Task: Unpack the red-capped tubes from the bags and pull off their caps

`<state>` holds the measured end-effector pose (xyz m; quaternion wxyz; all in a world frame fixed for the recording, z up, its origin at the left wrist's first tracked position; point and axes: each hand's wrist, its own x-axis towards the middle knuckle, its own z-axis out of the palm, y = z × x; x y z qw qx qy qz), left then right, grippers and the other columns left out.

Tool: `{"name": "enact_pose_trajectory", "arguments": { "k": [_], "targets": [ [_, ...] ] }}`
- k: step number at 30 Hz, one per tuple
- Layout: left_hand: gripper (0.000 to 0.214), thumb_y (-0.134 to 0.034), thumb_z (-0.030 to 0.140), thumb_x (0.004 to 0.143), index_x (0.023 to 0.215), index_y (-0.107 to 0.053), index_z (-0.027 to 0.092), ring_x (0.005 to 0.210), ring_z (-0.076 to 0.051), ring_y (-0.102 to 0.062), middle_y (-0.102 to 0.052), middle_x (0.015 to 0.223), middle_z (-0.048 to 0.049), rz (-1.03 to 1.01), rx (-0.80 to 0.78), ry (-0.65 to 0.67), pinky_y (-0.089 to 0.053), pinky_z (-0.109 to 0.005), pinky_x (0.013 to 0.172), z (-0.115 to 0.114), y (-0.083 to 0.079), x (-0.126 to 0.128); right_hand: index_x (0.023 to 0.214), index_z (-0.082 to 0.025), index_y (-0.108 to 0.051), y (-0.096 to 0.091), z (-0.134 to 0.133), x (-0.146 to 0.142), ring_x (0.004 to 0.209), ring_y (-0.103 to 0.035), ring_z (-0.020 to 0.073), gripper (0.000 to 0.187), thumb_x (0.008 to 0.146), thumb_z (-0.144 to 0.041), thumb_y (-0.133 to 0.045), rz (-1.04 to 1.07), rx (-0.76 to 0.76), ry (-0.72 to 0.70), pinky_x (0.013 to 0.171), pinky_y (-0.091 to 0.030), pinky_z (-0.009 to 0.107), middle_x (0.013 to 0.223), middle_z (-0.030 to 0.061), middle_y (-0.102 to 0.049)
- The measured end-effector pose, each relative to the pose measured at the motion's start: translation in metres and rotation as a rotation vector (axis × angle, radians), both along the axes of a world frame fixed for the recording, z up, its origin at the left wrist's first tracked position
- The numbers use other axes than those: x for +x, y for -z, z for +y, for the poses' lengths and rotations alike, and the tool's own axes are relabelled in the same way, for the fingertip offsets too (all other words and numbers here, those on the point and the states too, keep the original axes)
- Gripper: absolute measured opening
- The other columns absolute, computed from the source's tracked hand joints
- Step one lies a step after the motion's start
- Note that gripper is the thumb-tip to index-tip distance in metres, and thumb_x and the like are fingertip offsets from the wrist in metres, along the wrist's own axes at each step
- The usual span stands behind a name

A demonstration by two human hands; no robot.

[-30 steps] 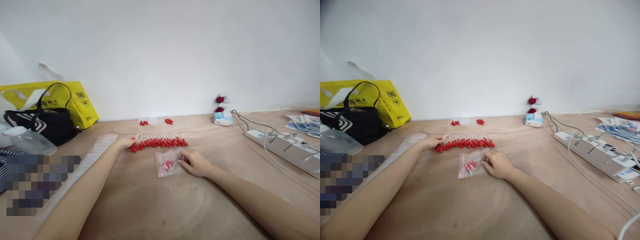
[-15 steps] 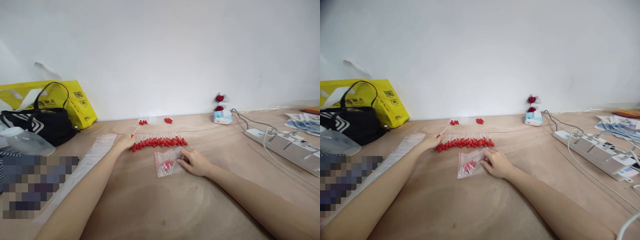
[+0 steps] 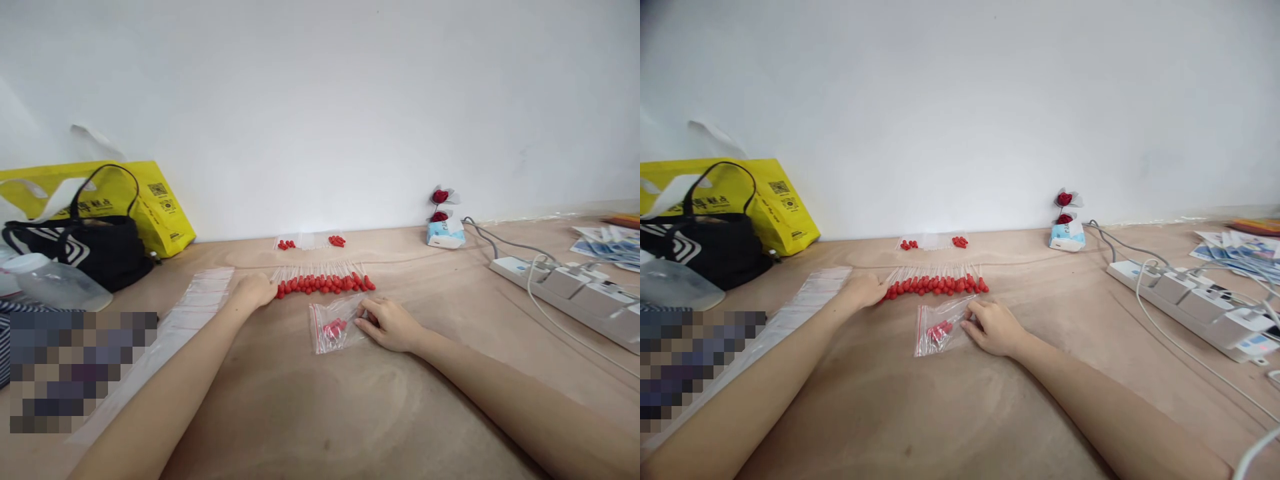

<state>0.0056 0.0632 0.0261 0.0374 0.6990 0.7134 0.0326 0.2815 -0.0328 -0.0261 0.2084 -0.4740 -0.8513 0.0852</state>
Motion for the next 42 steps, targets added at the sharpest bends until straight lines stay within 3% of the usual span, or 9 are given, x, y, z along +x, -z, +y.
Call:
{"name": "enact_pose_trajectory", "arguments": {
  "k": [4, 11, 19, 21, 22, 25, 28, 34, 42],
  "targets": [
    [0.026, -0.038, 0.024, 0.072, 0.058, -0.057, 0.014, 0.051, -0.017, -0.06, -0.063, 0.058, -0.0067, -0.207, -0.13, -0.077, -0.049, -0.027, 0.057, 0.008, -0.001, -0.012, 0.086, -0.018, -0.05, 0.001, 0.0, 0.0, 0.063, -0.051, 0.0121, 0.012, 0.081, -0.028, -0.045, 0.006, 0.004, 0.001, 0.063, -0.033, 0.024, 0.068, -0.0006, -0.056],
    [0.021, -0.039, 0.022, 0.074, 0.06, -0.052, 0.014, 0.04, -0.01, -0.052, -0.052, 0.046, 0.0001, -0.413, -0.162, -0.179, -0.047, -0.021, 0.047, 0.005, 0.0, -0.016, 0.086, -0.018, -0.051, -0.001, 0.0, 0.0, 0.065, -0.051, 0.013, 0.012, 0.08, -0.028, -0.046, 0.001, -0.003, 0.0, 0.062, -0.033, 0.024, 0.069, 0.0004, -0.057],
    [0.023, -0.04, 0.034, 0.078, 0.072, -0.053, 0.016, 0.067, -0.02, -0.059, -0.06, 0.067, -0.0064, -0.305, 0.132, -0.16, -0.044, -0.028, 0.059, -0.011, -0.007, -0.019, 0.084, -0.018, -0.05, 0.001, 0.0, 0.0, 0.064, -0.051, 0.0124, 0.01, 0.08, -0.026, -0.046, 0.014, 0.022, -0.019, 0.064, -0.034, 0.025, 0.068, -0.0001, -0.057],
    [0.022, -0.04, 0.035, 0.079, 0.079, -0.052, 0.017, 0.076, -0.02, -0.057, -0.06, 0.078, -0.0059, -0.281, 0.276, -0.077, -0.043, -0.028, 0.065, -0.03, -0.003, -0.012, 0.083, -0.018, -0.05, 0.001, 0.0, 0.0, 0.064, -0.051, 0.0126, 0.009, 0.08, -0.026, -0.047, 0.017, 0.031, -0.021, 0.064, -0.034, 0.025, 0.068, 0.0001, -0.057],
    [0.021, -0.041, 0.035, 0.079, 0.077, -0.052, 0.017, 0.072, -0.018, -0.056, -0.059, 0.075, -0.0041, -0.279, 0.354, 0.079, -0.043, -0.027, 0.064, -0.041, 0.0, -0.007, 0.083, -0.018, -0.05, 0.001, 0.0, 0.0, 0.064, -0.051, 0.0127, 0.01, 0.08, -0.026, -0.047, 0.02, 0.036, -0.022, 0.065, -0.034, 0.025, 0.068, 0.0001, -0.056],
    [0.021, -0.045, 0.033, 0.078, 0.068, -0.055, 0.018, 0.065, -0.013, -0.054, -0.058, 0.07, -0.0014, -0.388, 0.35, 0.506, -0.043, -0.024, 0.062, -0.077, 0.016, 0.011, 0.083, -0.018, -0.051, 0.001, 0.001, -0.001, 0.064, -0.05, 0.0122, 0.01, 0.08, -0.026, -0.046, 0.031, 0.042, -0.029, 0.065, -0.035, 0.025, 0.067, -0.0003, -0.056],
    [0.014, -0.05, 0.025, 0.076, 0.073, -0.061, 0.018, 0.073, -0.013, -0.057, -0.061, 0.078, -0.0029, -0.508, 0.335, 0.683, -0.045, -0.025, 0.068, -0.1, 0.03, 0.028, 0.083, -0.018, -0.051, 0.001, 0.002, 0.0, 0.061, -0.049, 0.0113, 0.012, 0.079, -0.029, -0.048, 0.052, 0.027, -0.039, 0.062, -0.034, 0.023, 0.066, -0.0008, -0.055],
    [0.024, -0.054, 0.027, 0.075, 0.096, -0.063, 0.021, 0.092, -0.016, -0.057, -0.063, 0.098, -0.0034, -0.632, 0.211, 0.729, -0.043, -0.028, 0.084, -0.099, 0.035, 0.046, 0.079, -0.018, -0.051, -0.002, 0.001, -0.006, 0.055, -0.046, 0.0097, 0.021, 0.076, -0.039, -0.052, 0.062, -0.034, 0.014, 0.053, -0.029, 0.021, 0.06, -0.0027, -0.052],
    [0.022, -0.061, 0.029, 0.07, 0.09, -0.064, 0.023, 0.077, -0.016, -0.056, -0.064, 0.081, -0.0008, -0.515, 0.062, 0.7, -0.042, -0.026, 0.07, -0.093, 0.027, 0.059, 0.075, -0.019, -0.05, -0.005, -0.001, -0.02, 0.057, -0.05, 0.0114, 0.028, 0.075, -0.047, -0.051, 0.0, -0.063, 0.232, 0.051, -0.024, 0.022, 0.06, -0.0016, -0.055]
  ]
}}
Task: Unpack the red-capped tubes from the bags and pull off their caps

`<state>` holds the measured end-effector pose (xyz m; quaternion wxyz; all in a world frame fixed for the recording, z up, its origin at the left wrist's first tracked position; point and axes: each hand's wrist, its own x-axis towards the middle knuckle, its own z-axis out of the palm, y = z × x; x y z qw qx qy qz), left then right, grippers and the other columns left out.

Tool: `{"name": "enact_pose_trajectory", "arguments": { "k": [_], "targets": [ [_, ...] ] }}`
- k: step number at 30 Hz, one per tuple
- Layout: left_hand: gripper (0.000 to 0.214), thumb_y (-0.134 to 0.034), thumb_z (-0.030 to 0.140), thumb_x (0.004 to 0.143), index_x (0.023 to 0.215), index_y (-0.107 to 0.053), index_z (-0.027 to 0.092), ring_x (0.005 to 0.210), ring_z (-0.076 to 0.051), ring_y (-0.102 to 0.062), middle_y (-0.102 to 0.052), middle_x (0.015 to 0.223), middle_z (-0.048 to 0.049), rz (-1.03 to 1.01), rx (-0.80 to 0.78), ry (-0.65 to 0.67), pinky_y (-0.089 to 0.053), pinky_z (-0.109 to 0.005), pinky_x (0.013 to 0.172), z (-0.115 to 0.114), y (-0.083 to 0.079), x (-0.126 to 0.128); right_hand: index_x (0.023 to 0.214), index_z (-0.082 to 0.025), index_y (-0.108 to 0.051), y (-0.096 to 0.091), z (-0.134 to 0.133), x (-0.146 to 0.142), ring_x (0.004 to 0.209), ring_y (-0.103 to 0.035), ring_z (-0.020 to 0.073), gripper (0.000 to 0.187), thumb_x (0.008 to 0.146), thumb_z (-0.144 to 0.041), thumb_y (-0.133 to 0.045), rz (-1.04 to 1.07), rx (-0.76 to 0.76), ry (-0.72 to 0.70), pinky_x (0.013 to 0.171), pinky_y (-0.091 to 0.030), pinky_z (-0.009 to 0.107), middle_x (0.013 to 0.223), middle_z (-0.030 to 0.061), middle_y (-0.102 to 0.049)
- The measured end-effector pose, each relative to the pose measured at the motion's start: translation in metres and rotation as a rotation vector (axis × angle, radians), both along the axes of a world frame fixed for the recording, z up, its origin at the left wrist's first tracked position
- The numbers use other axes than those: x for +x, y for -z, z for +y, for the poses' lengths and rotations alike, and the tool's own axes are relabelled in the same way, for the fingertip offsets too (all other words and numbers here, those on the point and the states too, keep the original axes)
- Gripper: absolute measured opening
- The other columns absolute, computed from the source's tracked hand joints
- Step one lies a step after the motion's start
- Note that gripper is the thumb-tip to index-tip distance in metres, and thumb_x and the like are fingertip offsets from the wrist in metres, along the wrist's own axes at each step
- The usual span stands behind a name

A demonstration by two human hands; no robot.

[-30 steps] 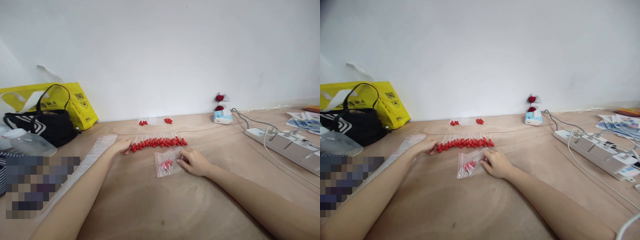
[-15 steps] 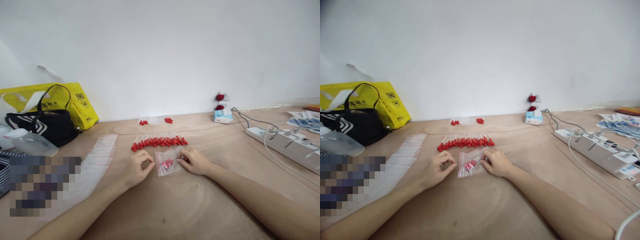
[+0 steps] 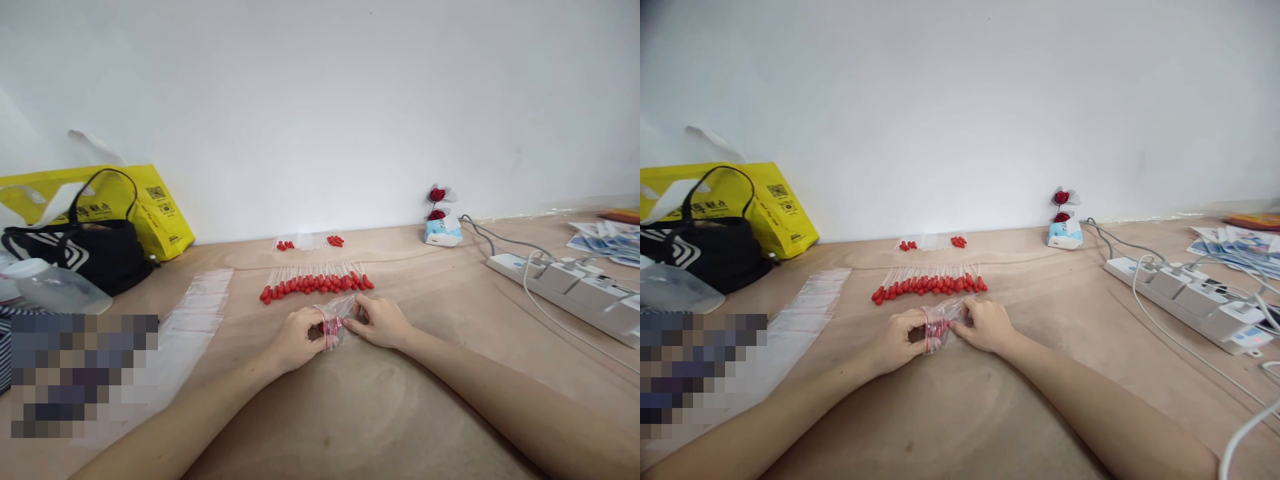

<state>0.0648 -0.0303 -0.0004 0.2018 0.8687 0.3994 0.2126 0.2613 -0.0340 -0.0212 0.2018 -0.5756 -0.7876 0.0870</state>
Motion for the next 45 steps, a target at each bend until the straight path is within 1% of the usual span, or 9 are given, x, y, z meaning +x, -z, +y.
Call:
{"name": "enact_pose_trajectory", "arguments": {
  "k": [6, 11, 15, 22, 26, 30, 34, 39, 45],
  "targets": [
    [0.015, -0.042, 0.018, 0.08, 0.075, -0.057, 0.017, 0.075, -0.017, -0.051, -0.059, 0.077, -0.0046, 0.073, 0.207, 0.009, -0.041, -0.028, 0.068, -0.002, 0.007, 0.0, 0.075, -0.02, -0.048, -0.001, -0.001, 0.001, 0.058, -0.049, 0.0113, 0.029, 0.075, -0.049, -0.051, 0.016, -0.012, -0.018, 0.05, -0.024, 0.021, 0.061, -0.002, -0.054],
    [0.018, -0.032, 0.017, 0.085, 0.087, -0.051, 0.018, 0.08, -0.016, -0.051, -0.054, 0.088, -0.0057, 0.066, 0.256, 0.065, -0.041, -0.028, 0.074, -0.004, 0.007, -0.011, 0.075, -0.019, -0.048, 0.0, -0.001, 0.003, 0.058, -0.049, 0.0112, 0.026, 0.076, -0.046, -0.05, 0.019, -0.015, -0.036, 0.052, -0.025, 0.021, 0.061, -0.0023, -0.054],
    [0.01, -0.042, 0.015, 0.078, 0.083, -0.05, 0.019, 0.081, -0.016, -0.05, -0.052, 0.091, -0.0052, 0.036, 0.168, 0.104, -0.041, -0.028, 0.075, -0.002, 0.006, -0.012, 0.075, -0.019, -0.048, 0.0, -0.001, 0.003, 0.058, -0.049, 0.0112, 0.026, 0.076, -0.045, -0.05, 0.02, -0.013, -0.045, 0.052, -0.026, 0.021, 0.062, -0.002, -0.055],
    [0.013, -0.045, 0.01, 0.063, 0.072, -0.047, 0.019, 0.071, -0.016, -0.05, -0.055, 0.074, -0.0005, 0.086, 0.035, -0.095, -0.039, -0.027, 0.065, 0.003, 0.002, -0.009, 0.074, -0.02, -0.048, -0.001, -0.002, 0.004, 0.059, -0.05, 0.0113, 0.025, 0.077, -0.045, -0.049, 0.014, -0.01, -0.052, 0.052, -0.026, 0.021, 0.062, -0.0022, -0.055],
    [0.015, -0.046, 0.014, 0.061, 0.076, -0.045, 0.02, 0.065, -0.014, -0.05, -0.055, 0.073, 0.0009, 0.223, -0.166, -0.138, -0.036, -0.024, 0.057, 0.004, -0.012, -0.023, 0.075, -0.019, -0.049, -0.001, -0.002, 0.004, 0.059, -0.05, 0.0113, 0.025, 0.076, -0.044, -0.05, 0.022, -0.023, -0.053, 0.052, -0.026, 0.021, 0.063, -0.0019, -0.055],
    [0.016, -0.053, 0.028, 0.062, 0.074, -0.047, 0.02, 0.06, -0.014, -0.05, -0.056, 0.069, 0.0009, 0.342, -0.308, -0.209, -0.033, -0.022, 0.05, 0.005, -0.023, -0.027, 0.075, -0.019, -0.049, 0.0, -0.001, 0.005, 0.06, -0.05, 0.0115, 0.024, 0.076, -0.043, -0.05, 0.022, -0.029, -0.057, 0.052, -0.025, 0.021, 0.062, -0.0019, -0.055],
    [0.024, -0.052, 0.043, 0.065, 0.064, -0.048, 0.019, 0.056, -0.014, -0.05, -0.057, 0.063, 0.0004, 0.336, -0.253, -0.292, -0.031, -0.022, 0.048, 0.005, -0.021, -0.02, 0.075, -0.019, -0.049, 0.0, -0.002, 0.004, 0.06, -0.05, 0.0116, 0.024, 0.077, -0.044, -0.05, 0.024, -0.021, -0.057, 0.052, -0.025, 0.021, 0.063, -0.0017, -0.056],
    [0.017, -0.05, 0.03, 0.061, 0.049, -0.048, 0.018, 0.046, -0.012, -0.047, -0.052, 0.046, 0.0025, 0.403, -0.316, -0.224, -0.028, -0.022, 0.044, 0.007, -0.023, -0.023, 0.075, -0.02, -0.049, 0.0, -0.002, 0.004, 0.061, -0.051, 0.012, 0.024, 0.076, -0.044, -0.05, 0.017, -0.026, -0.049, 0.052, -0.026, 0.021, 0.063, -0.0015, -0.056],
    [0.014, -0.06, 0.023, 0.048, 0.039, -0.051, 0.018, 0.04, -0.01, -0.038, -0.049, 0.039, 0.0041, 0.48, -0.525, -0.141, -0.024, -0.021, 0.04, 0.015, -0.057, -0.056, 0.075, -0.02, -0.049, 0.001, -0.001, 0.005, 0.06, -0.051, 0.0119, 0.024, 0.076, -0.044, -0.051, 0.029, -0.027, -0.055, 0.051, -0.026, 0.021, 0.062, -0.0016, -0.056]
  ]
}}
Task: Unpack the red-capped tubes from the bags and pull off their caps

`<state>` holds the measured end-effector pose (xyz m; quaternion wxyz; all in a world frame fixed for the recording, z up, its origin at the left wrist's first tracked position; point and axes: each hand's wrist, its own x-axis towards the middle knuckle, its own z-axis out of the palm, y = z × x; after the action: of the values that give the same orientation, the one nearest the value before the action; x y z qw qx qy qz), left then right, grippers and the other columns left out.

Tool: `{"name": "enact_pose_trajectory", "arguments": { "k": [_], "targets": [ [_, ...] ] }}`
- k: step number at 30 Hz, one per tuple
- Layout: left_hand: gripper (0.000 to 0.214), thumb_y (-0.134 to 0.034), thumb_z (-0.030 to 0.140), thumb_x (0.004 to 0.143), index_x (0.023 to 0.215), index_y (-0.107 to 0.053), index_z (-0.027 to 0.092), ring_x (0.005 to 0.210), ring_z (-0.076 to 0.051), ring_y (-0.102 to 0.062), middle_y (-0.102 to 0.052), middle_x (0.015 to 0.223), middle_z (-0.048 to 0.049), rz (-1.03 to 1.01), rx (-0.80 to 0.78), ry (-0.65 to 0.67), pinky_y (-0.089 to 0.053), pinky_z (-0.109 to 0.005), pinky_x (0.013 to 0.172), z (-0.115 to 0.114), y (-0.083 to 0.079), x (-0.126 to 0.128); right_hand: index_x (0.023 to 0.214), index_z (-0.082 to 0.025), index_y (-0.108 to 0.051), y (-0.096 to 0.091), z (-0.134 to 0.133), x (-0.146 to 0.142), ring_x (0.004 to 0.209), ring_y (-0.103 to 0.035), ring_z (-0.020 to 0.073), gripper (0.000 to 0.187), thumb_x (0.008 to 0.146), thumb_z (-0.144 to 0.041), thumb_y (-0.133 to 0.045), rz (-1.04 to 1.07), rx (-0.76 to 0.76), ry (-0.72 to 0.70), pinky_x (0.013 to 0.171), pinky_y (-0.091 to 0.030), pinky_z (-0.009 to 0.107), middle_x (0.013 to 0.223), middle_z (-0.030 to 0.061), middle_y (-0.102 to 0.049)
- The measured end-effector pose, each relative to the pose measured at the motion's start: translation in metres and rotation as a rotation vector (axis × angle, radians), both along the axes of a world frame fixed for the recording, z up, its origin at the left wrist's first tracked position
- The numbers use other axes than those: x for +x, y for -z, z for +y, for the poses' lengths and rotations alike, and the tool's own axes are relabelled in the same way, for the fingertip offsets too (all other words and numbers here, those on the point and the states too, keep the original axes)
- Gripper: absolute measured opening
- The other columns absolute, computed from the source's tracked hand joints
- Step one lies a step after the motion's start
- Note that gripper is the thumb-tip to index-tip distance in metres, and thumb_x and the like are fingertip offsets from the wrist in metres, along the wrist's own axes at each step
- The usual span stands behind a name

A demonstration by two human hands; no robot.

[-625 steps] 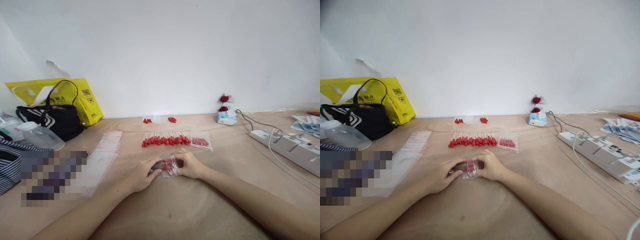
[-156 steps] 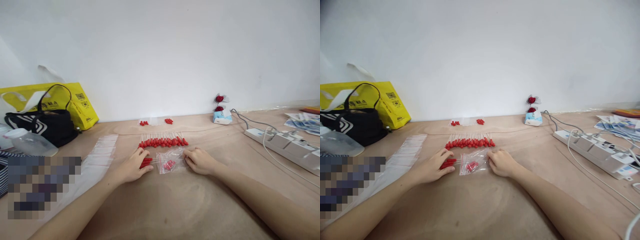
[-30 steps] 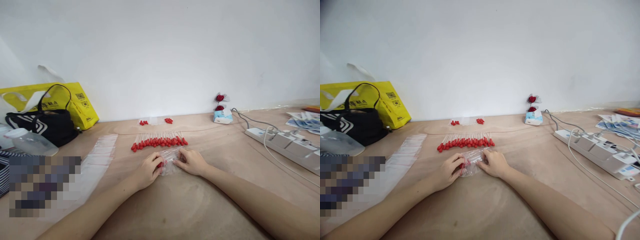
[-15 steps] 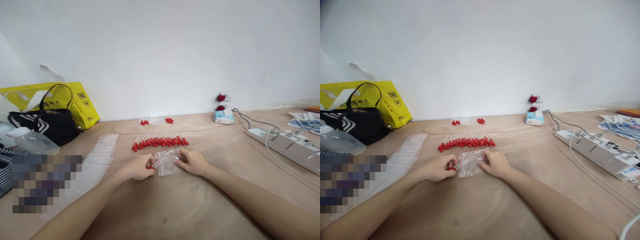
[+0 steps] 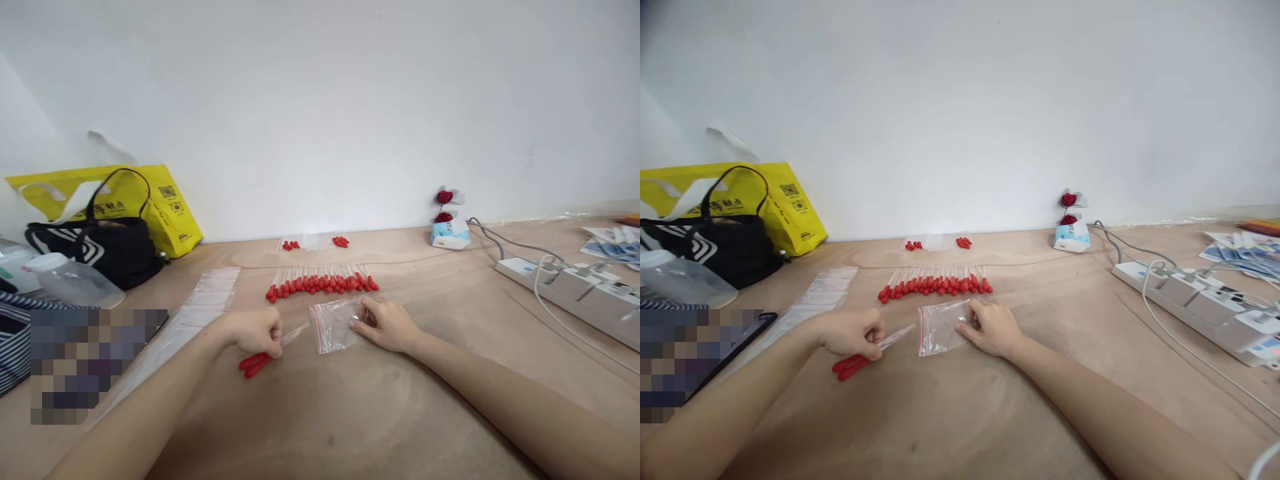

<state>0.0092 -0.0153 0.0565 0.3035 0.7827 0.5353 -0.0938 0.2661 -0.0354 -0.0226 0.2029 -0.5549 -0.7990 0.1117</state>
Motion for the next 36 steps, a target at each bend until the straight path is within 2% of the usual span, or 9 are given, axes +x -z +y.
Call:
{"name": "enact_pose_trajectory", "arguments": {
  "k": [3, 7, 11, 16, 20, 23, 26, 30, 36],
  "targets": [
    [0.015, -0.064, 0.025, 0.048, 0.041, -0.053, 0.017, 0.039, -0.009, -0.036, -0.045, 0.038, 0.0044, -0.069, -0.074, -0.115, -0.024, -0.021, 0.041, 0.01, -0.016, -0.024, 0.074, -0.02, -0.048, 0.0, 0.0, 0.0, 0.06, -0.05, 0.0119, 0.023, 0.076, -0.043, -0.05, 0.004, 0.003, -0.007, 0.052, -0.026, 0.021, 0.061, -0.0016, -0.055],
    [0.021, -0.067, 0.034, 0.05, 0.047, -0.055, 0.017, 0.044, -0.009, -0.039, -0.046, 0.042, 0.0042, -0.194, -0.054, -0.307, -0.025, -0.02, 0.043, 0.036, -0.02, -0.043, 0.074, -0.02, -0.048, 0.0, 0.0, 0.0, 0.059, -0.05, 0.0119, 0.023, 0.076, -0.043, -0.05, -0.002, 0.012, -0.011, 0.052, -0.025, 0.021, 0.061, -0.0017, -0.055],
    [0.019, -0.067, 0.031, 0.054, 0.05, -0.054, 0.017, 0.045, -0.009, -0.041, -0.046, 0.043, 0.0046, -0.183, 0.052, -0.521, -0.028, -0.02, 0.044, 0.071, -0.013, -0.031, 0.074, -0.02, -0.047, -0.001, 0.0, 0.0, 0.06, -0.05, 0.0121, 0.023, 0.076, -0.042, -0.05, -0.005, 0.021, -0.01, 0.052, -0.026, 0.021, 0.062, -0.0018, -0.055],
    [0.016, -0.061, 0.028, 0.07, 0.065, -0.057, 0.013, 0.055, -0.01, -0.049, -0.055, 0.062, -0.0003, -0.112, 0.036, -0.633, -0.039, -0.022, 0.05, 0.111, -0.003, -0.005, 0.075, -0.02, -0.047, -0.001, -0.001, 0.0, 0.06, -0.05, 0.0114, 0.022, 0.076, -0.041, -0.05, 0.003, 0.011, -0.015, 0.052, -0.026, 0.021, 0.062, -0.0021, -0.055],
    [0.027, -0.049, 0.031, 0.083, 0.103, -0.052, 0.013, 0.084, -0.016, -0.056, -0.056, 0.1, -0.0065, -0.068, -0.02, -0.68, -0.048, -0.034, 0.072, 0.124, 0.007, 0.001, 0.075, -0.02, -0.047, -0.001, -0.001, 0.0, 0.06, -0.051, 0.0111, 0.022, 0.076, -0.042, -0.05, 0.007, 0.006, -0.015, 0.052, -0.026, 0.021, 0.063, -0.0023, -0.055],
    [0.03, -0.048, 0.03, 0.084, 0.109, -0.049, 0.014, 0.091, -0.018, -0.055, -0.053, 0.107, -0.0075, -0.066, -0.037, -0.695, -0.048, -0.038, 0.076, 0.124, 0.011, -0.001, 0.075, -0.02, -0.047, -0.001, -0.001, 0.0, 0.06, -0.051, 0.0108, 0.022, 0.076, -0.042, -0.05, 0.012, 0.006, -0.021, 0.052, -0.025, 0.021, 0.062, -0.0028, -0.055],
    [0.024, -0.049, 0.029, 0.084, 0.1, -0.052, 0.012, 0.079, -0.013, -0.056, -0.057, 0.095, -0.0052, -0.1, -0.008, -0.696, -0.049, -0.031, 0.067, 0.122, 0.011, -0.004, 0.075, -0.02, -0.047, 0.0, -0.001, 0.0, 0.059, -0.05, 0.0106, 0.022, 0.076, -0.042, -0.05, 0.014, 0.007, -0.024, 0.052, -0.025, 0.02, 0.062, -0.0029, -0.055],
    [0.016, -0.06, 0.026, 0.075, 0.07, -0.051, 0.013, 0.046, -0.005, -0.044, -0.048, 0.055, 0.0054, -0.173, 0.083, -0.686, -0.04, -0.017, 0.048, 0.119, 0.009, -0.003, 0.075, -0.02, -0.046, 0.0, 0.0, 0.0, 0.059, -0.05, 0.0109, 0.022, 0.076, -0.041, -0.05, 0.015, 0.016, -0.028, 0.052, -0.026, 0.021, 0.063, -0.0027, -0.055],
    [0.034, -0.072, 0.028, 0.057, 0.051, -0.04, 0.016, 0.036, -0.005, -0.036, -0.037, 0.038, 0.0087, -0.219, 0.138, -0.62, -0.033, -0.018, 0.04, 0.119, 0.017, 0.013, 0.076, -0.019, -0.047, 0.001, 0.001, 0.0, 0.059, -0.051, 0.0109, 0.023, 0.076, -0.042, -0.05, 0.014, 0.015, -0.024, 0.053, -0.027, 0.021, 0.063, -0.0024, -0.056]
  ]
}}
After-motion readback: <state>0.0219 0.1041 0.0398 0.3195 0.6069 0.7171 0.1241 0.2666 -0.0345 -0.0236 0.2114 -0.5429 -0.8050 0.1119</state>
